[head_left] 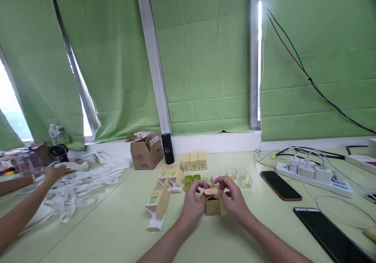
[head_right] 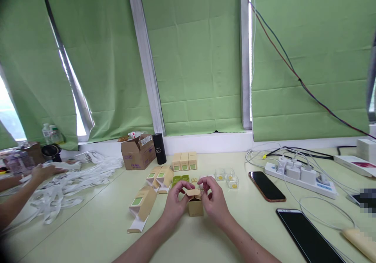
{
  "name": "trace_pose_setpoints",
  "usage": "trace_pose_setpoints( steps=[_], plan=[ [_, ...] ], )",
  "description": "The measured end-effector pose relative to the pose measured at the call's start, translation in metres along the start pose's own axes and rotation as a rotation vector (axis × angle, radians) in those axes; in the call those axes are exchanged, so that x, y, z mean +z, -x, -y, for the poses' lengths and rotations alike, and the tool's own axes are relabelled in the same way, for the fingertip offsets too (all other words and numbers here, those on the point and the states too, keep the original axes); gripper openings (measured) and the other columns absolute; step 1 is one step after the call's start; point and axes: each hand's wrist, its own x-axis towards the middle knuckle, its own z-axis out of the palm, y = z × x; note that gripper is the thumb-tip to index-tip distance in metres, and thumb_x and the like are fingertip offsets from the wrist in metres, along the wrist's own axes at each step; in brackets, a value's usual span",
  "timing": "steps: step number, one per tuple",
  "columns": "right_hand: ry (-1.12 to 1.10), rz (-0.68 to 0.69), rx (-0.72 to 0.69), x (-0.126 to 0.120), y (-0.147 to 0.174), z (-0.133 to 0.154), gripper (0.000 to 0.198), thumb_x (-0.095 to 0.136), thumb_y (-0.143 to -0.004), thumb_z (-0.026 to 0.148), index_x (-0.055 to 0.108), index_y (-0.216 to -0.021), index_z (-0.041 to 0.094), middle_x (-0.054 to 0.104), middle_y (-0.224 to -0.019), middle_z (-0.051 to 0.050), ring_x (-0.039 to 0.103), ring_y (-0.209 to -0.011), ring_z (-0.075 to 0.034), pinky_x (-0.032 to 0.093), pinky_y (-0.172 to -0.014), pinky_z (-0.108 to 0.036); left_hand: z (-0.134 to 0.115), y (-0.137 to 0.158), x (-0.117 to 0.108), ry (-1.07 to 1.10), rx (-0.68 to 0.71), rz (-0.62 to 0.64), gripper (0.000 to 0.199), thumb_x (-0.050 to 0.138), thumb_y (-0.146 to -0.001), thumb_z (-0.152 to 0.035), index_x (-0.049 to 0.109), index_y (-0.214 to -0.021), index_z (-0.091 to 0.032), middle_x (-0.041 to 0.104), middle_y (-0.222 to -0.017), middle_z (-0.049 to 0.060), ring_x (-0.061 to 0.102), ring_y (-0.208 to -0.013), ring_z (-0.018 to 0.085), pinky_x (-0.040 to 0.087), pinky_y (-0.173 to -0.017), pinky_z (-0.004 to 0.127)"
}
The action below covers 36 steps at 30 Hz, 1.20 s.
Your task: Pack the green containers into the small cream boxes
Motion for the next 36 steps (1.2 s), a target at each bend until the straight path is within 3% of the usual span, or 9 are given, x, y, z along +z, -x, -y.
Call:
trace_pose_setpoints(
  steps=[9, 13, 18, 26, 36],
  plan=[
    [0.072, 0.009, -0.066, -0.003, -0.001, -0.001, 0.013, 0.060, -0.088, 0.036, 0.063, -0.091, 0.024, 0.058, -0.084, -0.003, 0.055, -0.074, -0.019, 0.043, -0.056, -0.027, 0.000, 0.001, -0.005, -0.057, 0.027, -0.013, 0.011, 0.063, -0.081, -0.019, 0.065, -0.091, -0.022, 0.072, -0.101, 0.007, 0.064, -0.101, 0.027, 0.044, -0.088, 0.038],
    [0.106, 0.019, -0.102, -0.004, 0.000, -0.005, 0.010, 0.059, -0.091, 0.033, 0.062, -0.092, 0.024, 0.058, -0.083, -0.003, 0.055, -0.074, -0.020, 0.042, -0.056, -0.027, -0.002, 0.003, -0.014, -0.097, 0.175, -0.073, 0.027, 0.056, -0.076, -0.010, 0.066, -0.098, -0.023, 0.068, -0.103, 0.008, 0.060, -0.106, 0.028, 0.044, -0.094, 0.041],
    [0.139, 0.037, -0.149, -0.006, 0.000, -0.003, 0.010, 0.060, -0.090, 0.033, 0.064, -0.091, 0.024, 0.058, -0.081, -0.003, 0.054, -0.070, -0.019, 0.042, -0.056, -0.028, -0.013, 0.005, -0.023, -0.215, 0.344, -0.003, 0.011, 0.060, -0.086, -0.021, 0.068, -0.093, -0.023, 0.066, -0.090, 0.009, 0.056, -0.095, 0.029, 0.045, -0.086, 0.041],
    [0.214, 0.082, -0.216, -0.007, 0.002, -0.007, 0.001, 0.060, -0.087, 0.025, 0.061, -0.087, 0.025, 0.057, -0.079, -0.002, 0.054, -0.069, -0.019, 0.041, -0.056, -0.029, -0.013, 0.007, -0.023, -0.356, 0.362, 0.081, 0.008, 0.063, -0.085, -0.020, 0.069, -0.089, -0.024, 0.064, -0.078, 0.007, 0.055, -0.083, 0.028, 0.039, -0.076, 0.039],
    [0.230, 0.096, -0.232, -0.008, 0.003, -0.007, 0.007, 0.060, -0.080, 0.019, 0.060, -0.083, 0.025, 0.055, -0.075, 0.000, 0.051, -0.066, -0.019, 0.038, -0.057, -0.029, -0.011, 0.009, -0.022, -0.424, 0.390, 0.098, 0.014, 0.062, -0.080, -0.011, 0.065, -0.083, -0.024, 0.063, -0.074, 0.006, 0.056, -0.078, 0.026, 0.036, -0.072, 0.038]
  ],
)
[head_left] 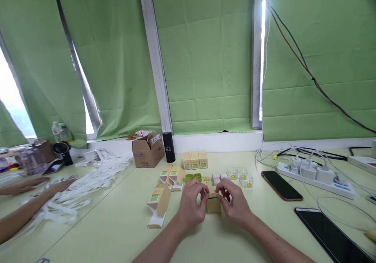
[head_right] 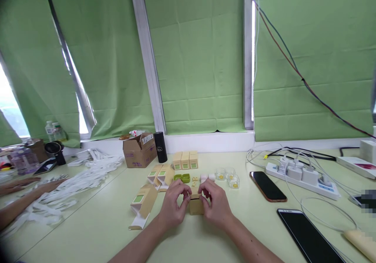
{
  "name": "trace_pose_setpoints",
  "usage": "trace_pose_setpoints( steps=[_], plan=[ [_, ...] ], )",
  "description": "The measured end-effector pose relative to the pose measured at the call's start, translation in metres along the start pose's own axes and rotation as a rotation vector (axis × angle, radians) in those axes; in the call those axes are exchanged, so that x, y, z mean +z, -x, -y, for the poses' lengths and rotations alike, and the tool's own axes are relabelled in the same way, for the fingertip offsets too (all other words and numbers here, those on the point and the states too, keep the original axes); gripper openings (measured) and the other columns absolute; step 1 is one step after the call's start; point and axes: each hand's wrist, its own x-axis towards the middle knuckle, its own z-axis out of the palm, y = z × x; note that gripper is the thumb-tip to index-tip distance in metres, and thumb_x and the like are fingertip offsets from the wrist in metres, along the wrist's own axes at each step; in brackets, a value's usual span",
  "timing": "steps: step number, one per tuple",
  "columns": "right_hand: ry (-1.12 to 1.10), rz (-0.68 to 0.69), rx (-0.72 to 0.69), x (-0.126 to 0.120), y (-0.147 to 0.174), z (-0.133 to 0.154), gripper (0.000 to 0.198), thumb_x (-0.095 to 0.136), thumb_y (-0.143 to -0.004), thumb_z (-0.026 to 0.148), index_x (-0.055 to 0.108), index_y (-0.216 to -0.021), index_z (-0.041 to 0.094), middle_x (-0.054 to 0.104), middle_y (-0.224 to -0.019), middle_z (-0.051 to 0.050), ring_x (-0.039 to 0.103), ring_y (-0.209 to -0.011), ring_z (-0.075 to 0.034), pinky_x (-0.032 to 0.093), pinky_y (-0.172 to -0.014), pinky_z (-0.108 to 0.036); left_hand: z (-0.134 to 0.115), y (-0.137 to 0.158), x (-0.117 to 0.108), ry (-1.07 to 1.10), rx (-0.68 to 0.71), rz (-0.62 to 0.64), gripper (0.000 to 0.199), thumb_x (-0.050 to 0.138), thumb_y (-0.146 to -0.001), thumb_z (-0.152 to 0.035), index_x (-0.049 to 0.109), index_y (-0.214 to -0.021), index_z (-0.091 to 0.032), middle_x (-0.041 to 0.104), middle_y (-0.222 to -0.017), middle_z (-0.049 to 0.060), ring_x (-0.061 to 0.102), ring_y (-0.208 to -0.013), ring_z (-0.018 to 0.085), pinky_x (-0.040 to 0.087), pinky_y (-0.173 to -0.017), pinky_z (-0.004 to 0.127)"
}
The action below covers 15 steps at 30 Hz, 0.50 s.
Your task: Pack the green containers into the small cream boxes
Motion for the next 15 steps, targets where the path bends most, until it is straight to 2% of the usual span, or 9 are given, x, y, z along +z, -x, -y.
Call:
trace_pose_setpoints(
  steps=[15],
  plan=[
    [0.106, 0.035, -0.116, 0.0011, 0.0017, -0.0071, 0.013, 0.056, -0.077, 0.010, 0.055, -0.079, 0.022, 0.052, -0.071, 0.001, 0.048, -0.062, -0.015, 0.034, -0.056, -0.027, 0.0026, 0.0023, 0.0052, -0.049, 0.085, -0.009, 0.014, 0.057, -0.073, -0.008, 0.057, -0.077, -0.021, 0.059, -0.069, 0.002, 0.053, -0.072, 0.021, 0.034, -0.070, 0.035]
  ],
)
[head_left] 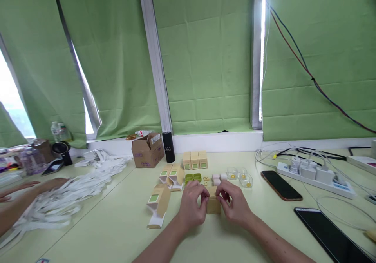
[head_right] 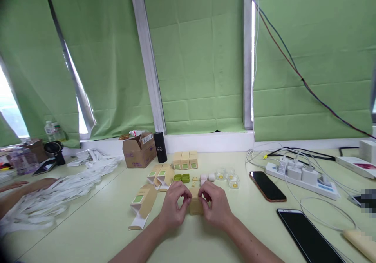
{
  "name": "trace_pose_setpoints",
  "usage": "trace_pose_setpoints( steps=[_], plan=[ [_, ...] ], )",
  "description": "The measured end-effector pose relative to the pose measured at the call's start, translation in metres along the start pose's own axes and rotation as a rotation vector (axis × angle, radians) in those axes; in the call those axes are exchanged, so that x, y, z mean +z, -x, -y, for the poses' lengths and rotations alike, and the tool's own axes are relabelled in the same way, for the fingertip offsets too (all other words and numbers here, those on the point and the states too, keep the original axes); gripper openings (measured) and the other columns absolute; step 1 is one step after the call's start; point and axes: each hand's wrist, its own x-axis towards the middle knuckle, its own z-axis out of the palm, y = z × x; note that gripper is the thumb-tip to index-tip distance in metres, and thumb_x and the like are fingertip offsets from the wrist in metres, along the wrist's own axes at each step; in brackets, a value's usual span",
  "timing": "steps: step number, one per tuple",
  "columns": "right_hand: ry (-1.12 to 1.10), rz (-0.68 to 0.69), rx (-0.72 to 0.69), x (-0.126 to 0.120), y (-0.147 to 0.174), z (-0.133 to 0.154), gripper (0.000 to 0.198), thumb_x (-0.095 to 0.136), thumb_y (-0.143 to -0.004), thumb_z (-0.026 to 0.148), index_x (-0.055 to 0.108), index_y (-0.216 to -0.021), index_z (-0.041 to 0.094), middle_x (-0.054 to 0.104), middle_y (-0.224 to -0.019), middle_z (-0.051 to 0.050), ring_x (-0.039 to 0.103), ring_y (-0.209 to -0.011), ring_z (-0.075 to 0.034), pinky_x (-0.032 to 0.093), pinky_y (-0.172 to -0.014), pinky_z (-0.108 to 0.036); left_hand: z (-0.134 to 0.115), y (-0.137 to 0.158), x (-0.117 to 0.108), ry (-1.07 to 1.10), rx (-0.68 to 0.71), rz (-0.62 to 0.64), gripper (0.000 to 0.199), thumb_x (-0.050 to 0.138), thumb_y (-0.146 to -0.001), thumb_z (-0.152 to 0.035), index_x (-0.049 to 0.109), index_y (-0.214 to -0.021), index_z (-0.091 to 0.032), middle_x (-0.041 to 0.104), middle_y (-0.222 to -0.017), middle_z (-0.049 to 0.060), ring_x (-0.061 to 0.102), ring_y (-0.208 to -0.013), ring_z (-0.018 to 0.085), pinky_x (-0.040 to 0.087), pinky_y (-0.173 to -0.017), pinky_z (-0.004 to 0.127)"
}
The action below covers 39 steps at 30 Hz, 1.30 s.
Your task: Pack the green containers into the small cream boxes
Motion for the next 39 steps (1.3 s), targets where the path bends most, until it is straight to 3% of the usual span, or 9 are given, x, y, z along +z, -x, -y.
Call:
trace_pose_setpoints(
  steps=[16, 19, 23, 26, 29, 34, 39],
  plan=[
    [0.044, 0.069, 0.000, -0.002, 0.002, -0.004, 0.016, 0.054, -0.070, 0.007, 0.051, -0.072, 0.022, 0.050, -0.066, 0.003, 0.046, -0.060, -0.014, 0.030, -0.057, -0.027, 0.001, 0.001, 0.000, -0.017, -0.017, 0.032, 0.011, 0.055, -0.073, -0.011, 0.059, -0.069, -0.020, 0.060, -0.065, 0.003, 0.053, -0.071, 0.021, 0.034, -0.072, 0.036],
    [0.029, 0.098, 0.022, -0.005, 0.000, -0.003, 0.017, 0.056, -0.072, 0.009, 0.053, -0.081, 0.023, 0.049, -0.067, 0.004, 0.045, -0.060, -0.014, 0.031, -0.058, -0.027, 0.004, 0.000, 0.002, -0.001, -0.097, 0.030, 0.012, 0.054, -0.078, -0.015, 0.065, -0.077, -0.020, 0.063, -0.070, 0.003, 0.056, -0.073, 0.021, 0.038, -0.073, 0.035],
    [-0.036, 0.172, 0.117, -0.013, -0.002, -0.002, 0.033, 0.058, -0.073, 0.011, 0.049, -0.101, 0.026, 0.045, -0.070, 0.006, 0.043, -0.060, -0.014, 0.032, -0.056, -0.026, 0.013, -0.002, 0.008, -0.020, -0.349, 0.001, 0.030, 0.048, -0.086, -0.017, 0.073, -0.103, -0.020, 0.069, -0.079, 0.005, 0.061, -0.076, 0.022, 0.043, -0.073, 0.033],
    [-0.009, 0.220, 0.157, -0.017, -0.003, -0.007, 0.036, 0.058, -0.074, 0.012, 0.044, -0.104, 0.027, 0.045, -0.070, 0.008, 0.043, -0.059, -0.014, 0.030, -0.056, -0.025, 0.019, -0.003, 0.012, -0.045, -0.495, 0.030, 0.035, 0.047, -0.086, -0.015, 0.075, -0.106, -0.020, 0.073, -0.084, 0.006, 0.063, -0.075, 0.021, 0.044, -0.072, 0.032],
    [0.067, 0.227, 0.186, -0.017, -0.004, -0.015, 0.032, 0.057, -0.076, 0.014, 0.044, -0.102, 0.027, 0.044, -0.067, 0.008, 0.044, -0.059, -0.015, 0.029, -0.057, -0.026, 0.019, -0.004, 0.012, -0.082, -0.533, 0.062, 0.030, 0.048, -0.085, -0.014, 0.076, -0.095, -0.018, 0.075, -0.085, 0.007, 0.064, -0.074, 0.021, 0.043, -0.070, 0.031],
    [0.191, 0.123, 0.301, -0.012, -0.005, -0.028, 0.018, 0.053, -0.084, 0.019, 0.045, -0.099, 0.026, 0.051, -0.064, 0.007, 0.050, -0.060, -0.017, 0.028, -0.057, -0.027, 0.013, -0.006, 0.010, -0.117, -0.530, 0.084, 0.024, 0.049, -0.083, -0.011, 0.070, -0.074, -0.019, 0.070, -0.072, 0.003, 0.062, -0.070, 0.019, 0.037, -0.064, 0.027],
    [0.028, 0.104, 0.233, -0.017, -0.005, -0.026, 0.016, 0.054, -0.085, 0.021, 0.044, -0.097, 0.026, 0.045, -0.062, 0.008, 0.045, -0.055, -0.015, 0.030, -0.056, -0.026, 0.018, -0.005, 0.011, -0.097, -0.574, 0.040, 0.027, 0.049, -0.084, -0.012, 0.074, -0.088, -0.019, 0.069, -0.071, 0.002, 0.061, -0.067, 0.018, 0.038, -0.063, 0.026]
  ],
)
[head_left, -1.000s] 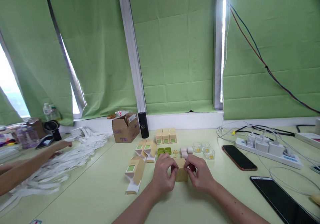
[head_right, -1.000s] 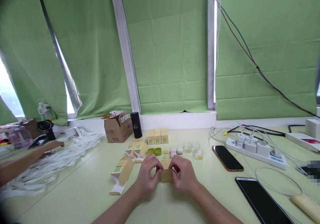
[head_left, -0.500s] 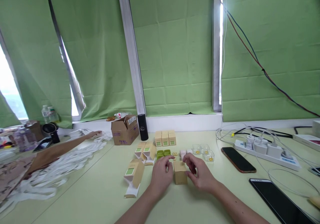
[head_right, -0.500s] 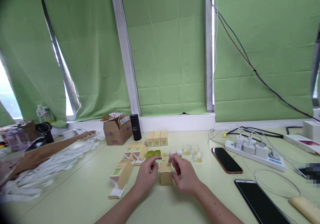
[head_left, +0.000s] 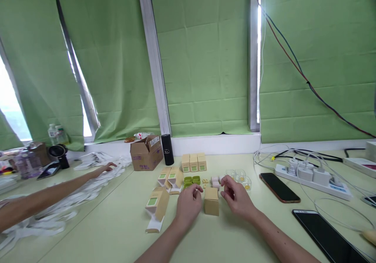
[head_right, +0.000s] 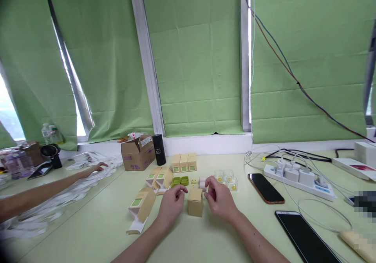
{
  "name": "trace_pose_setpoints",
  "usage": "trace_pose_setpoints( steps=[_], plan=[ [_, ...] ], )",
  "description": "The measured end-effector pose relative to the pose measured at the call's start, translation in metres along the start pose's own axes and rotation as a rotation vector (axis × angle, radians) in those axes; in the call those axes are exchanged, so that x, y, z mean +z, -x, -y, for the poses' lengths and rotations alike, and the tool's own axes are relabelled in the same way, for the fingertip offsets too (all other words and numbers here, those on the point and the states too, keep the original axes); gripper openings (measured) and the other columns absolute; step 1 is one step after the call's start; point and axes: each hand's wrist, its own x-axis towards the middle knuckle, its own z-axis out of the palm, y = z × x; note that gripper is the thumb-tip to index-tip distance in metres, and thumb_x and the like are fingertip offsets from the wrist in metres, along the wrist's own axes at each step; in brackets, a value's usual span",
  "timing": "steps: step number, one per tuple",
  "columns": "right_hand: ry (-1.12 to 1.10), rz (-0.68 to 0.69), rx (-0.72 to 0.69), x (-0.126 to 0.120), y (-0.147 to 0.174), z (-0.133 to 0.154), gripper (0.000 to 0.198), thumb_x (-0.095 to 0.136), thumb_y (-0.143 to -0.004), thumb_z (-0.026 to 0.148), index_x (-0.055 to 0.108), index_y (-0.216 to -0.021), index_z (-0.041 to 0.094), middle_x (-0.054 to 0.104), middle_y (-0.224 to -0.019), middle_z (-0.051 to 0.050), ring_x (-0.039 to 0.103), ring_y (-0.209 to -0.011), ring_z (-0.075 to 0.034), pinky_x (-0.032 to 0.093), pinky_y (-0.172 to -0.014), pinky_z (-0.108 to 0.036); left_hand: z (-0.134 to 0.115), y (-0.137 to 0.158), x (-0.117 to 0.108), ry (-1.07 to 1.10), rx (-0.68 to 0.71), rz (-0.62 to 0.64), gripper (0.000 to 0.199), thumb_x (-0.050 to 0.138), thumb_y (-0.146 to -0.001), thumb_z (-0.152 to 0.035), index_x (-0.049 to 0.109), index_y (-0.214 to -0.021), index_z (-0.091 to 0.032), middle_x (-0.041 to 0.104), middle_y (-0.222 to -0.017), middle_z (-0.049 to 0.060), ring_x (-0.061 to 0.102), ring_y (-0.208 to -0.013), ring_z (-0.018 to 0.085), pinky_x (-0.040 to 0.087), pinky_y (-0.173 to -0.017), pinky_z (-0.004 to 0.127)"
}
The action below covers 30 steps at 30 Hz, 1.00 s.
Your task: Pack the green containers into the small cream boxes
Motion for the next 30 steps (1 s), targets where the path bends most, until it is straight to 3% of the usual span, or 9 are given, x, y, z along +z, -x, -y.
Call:
trace_pose_setpoints(
  steps=[3, 7, 17, 22, 26, 30],
  plan=[
    [-0.061, 0.068, -0.074, -0.004, 0.004, 0.010, 0.022, 0.059, -0.082, 0.020, 0.042, -0.095, 0.026, 0.041, -0.061, 0.010, 0.040, -0.054, -0.013, 0.028, -0.055, -0.025, 0.005, -0.002, 0.004, 0.062, 0.000, 0.015, 0.033, 0.050, -0.084, -0.014, 0.077, -0.103, -0.019, 0.069, -0.069, 0.002, 0.061, -0.067, 0.019, 0.041, -0.065, 0.027],
    [0.027, 0.140, -0.104, -0.004, 0.007, 0.021, 0.031, 0.061, -0.074, 0.014, 0.041, -0.095, 0.026, 0.042, -0.061, 0.011, 0.039, -0.055, -0.013, 0.025, -0.056, -0.026, 0.006, -0.001, 0.007, 0.109, 0.014, 0.053, 0.038, 0.050, -0.084, -0.016, 0.077, -0.110, -0.017, 0.069, -0.068, 0.003, 0.061, -0.065, 0.020, 0.044, -0.066, 0.029],
    [0.035, 0.054, 0.003, 0.000, 0.002, 0.002, 0.024, 0.056, -0.079, 0.017, 0.042, -0.095, 0.026, 0.044, -0.061, 0.010, 0.045, -0.056, -0.015, 0.028, -0.056, -0.025, 0.002, -0.001, 0.005, 0.035, 0.005, 0.046, 0.025, 0.051, -0.082, -0.012, 0.074, -0.089, -0.017, 0.065, -0.068, 0.002, 0.055, -0.063, 0.017, 0.036, -0.062, 0.026],
    [0.123, 0.000, 0.121, 0.006, -0.002, -0.007, 0.014, 0.054, -0.085, 0.018, 0.044, -0.092, 0.026, 0.049, -0.061, 0.008, 0.050, -0.058, -0.016, 0.030, -0.057, -0.025, 0.003, 0.000, 0.006, 0.060, 0.042, 0.058, 0.021, 0.050, -0.083, -0.013, 0.070, -0.078, -0.017, 0.067, -0.070, 0.002, 0.058, -0.066, 0.017, 0.036, -0.062, 0.026],
    [0.313, 0.071, 0.239, 0.008, -0.003, -0.008, 0.014, 0.057, -0.083, 0.011, 0.050, -0.081, 0.023, 0.061, -0.069, 0.002, 0.055, -0.065, -0.017, 0.027, -0.058, -0.025, 0.002, 0.001, 0.005, 0.019, 0.010, 0.064, 0.020, 0.052, -0.082, -0.010, 0.067, -0.072, -0.017, 0.067, -0.070, 0.002, 0.058, -0.065, 0.016, 0.034, -0.062, 0.025],
    [0.349, 0.131, 0.245, 0.007, -0.001, -0.005, 0.017, 0.062, -0.075, 0.006, 0.055, -0.075, 0.022, 0.066, -0.075, -0.002, 0.058, -0.069, -0.019, 0.024, -0.058, -0.026, -0.002, 0.000, 0.002, -0.039, -0.029, 0.040, 0.019, 0.053, -0.083, -0.010, 0.067, -0.074, -0.018, 0.067, -0.071, 0.002, 0.058, -0.066, 0.017, 0.032, -0.062, 0.026]
  ],
)
